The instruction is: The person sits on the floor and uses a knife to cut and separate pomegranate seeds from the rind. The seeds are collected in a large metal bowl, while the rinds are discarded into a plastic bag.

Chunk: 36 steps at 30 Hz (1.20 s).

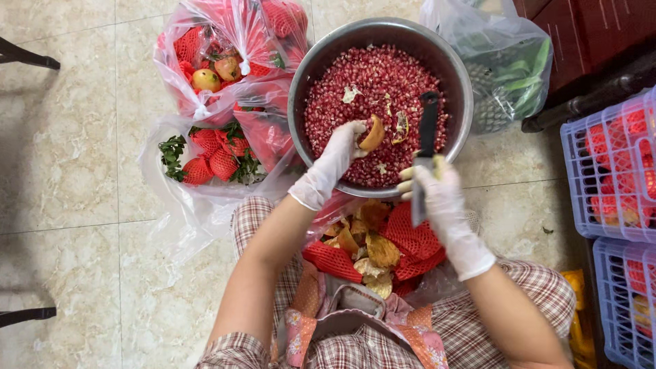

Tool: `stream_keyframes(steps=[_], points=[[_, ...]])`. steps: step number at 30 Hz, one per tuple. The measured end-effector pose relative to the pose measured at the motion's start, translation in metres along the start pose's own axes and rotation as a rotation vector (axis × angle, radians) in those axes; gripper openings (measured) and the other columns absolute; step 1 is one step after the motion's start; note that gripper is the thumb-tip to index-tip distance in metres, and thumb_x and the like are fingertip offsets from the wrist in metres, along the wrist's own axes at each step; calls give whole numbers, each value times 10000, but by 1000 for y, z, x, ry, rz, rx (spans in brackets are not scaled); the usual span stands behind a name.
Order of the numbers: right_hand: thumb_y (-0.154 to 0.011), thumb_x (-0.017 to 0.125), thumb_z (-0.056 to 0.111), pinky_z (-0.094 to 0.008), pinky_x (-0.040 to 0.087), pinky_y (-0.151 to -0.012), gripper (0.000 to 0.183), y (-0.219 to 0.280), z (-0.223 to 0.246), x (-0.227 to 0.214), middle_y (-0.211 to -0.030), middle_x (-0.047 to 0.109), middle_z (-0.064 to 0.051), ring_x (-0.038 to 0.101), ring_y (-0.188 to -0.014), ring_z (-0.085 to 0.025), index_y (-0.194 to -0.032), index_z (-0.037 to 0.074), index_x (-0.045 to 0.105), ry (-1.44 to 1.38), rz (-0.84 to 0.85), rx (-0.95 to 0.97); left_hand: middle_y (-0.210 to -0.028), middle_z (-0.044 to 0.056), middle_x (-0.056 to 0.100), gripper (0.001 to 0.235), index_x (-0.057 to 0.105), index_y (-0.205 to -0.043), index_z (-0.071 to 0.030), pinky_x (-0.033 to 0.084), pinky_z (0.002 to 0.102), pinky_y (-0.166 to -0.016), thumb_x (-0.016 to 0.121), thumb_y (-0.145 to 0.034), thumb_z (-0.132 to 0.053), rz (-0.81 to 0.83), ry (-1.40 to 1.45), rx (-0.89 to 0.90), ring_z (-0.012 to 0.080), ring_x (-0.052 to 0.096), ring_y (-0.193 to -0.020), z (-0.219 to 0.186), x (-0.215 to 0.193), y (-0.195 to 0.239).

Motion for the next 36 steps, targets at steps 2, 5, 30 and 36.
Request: stream_keyframes(steps=[2, 5, 30, 36], points=[[-1019, 538, 187, -314, 613, -607, 251, 0, -8, 28, -969, 742, -144, 721, -708, -195, -1204, 17, 550, 18, 77, 14, -1007, 22, 641, 245, 580, -1114, -122, 561, 426, -686, 566, -918, -269, -7, 228, -66, 208, 659, -851, 7, 8, 4], [-1018, 540, 216, -303, 615, -620, 245, -2, -25, 61, -940, 729, -151, 721, -700, -200, -1179, 55, 630, -175, 213, 285, -1082, 79, 652, 302, 594, -1157, -114, 526, 407, -702, 546, -999, -367, 0, 357, -59, 227, 642, -875, 15, 28, -2], [-1087, 529, 209, -344, 623, -642, 207, 11, 11, 52, -856, 709, -126, 722, -734, -221, -1094, 8, 574, -193, 15, -207, -995, 35, 705, 199, 680, -1049, -169, 586, 401, -708, 566, -966, -310, 132, 776, -147, 224, 670, -882, 52, 47, -49], [-1073, 518, 268, -333, 580, -578, 255, -3, -1, 50, -823, 720, -128, 698, -667, -226, -1072, 27, 601, -112, 16, -56, -1061, 66, 714, 258, 693, -1138, -113, 593, 383, -759, 546, -1013, -285, 239, 730, -82, 220, 697, -912, 30, 59, -59]])
Point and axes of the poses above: each hand's wrist, its own y-axis away from the middle knuckle, its own x-axis out of the palm, z = x × y, the point moved 8 cm from there along -y, towards the middle knuckle
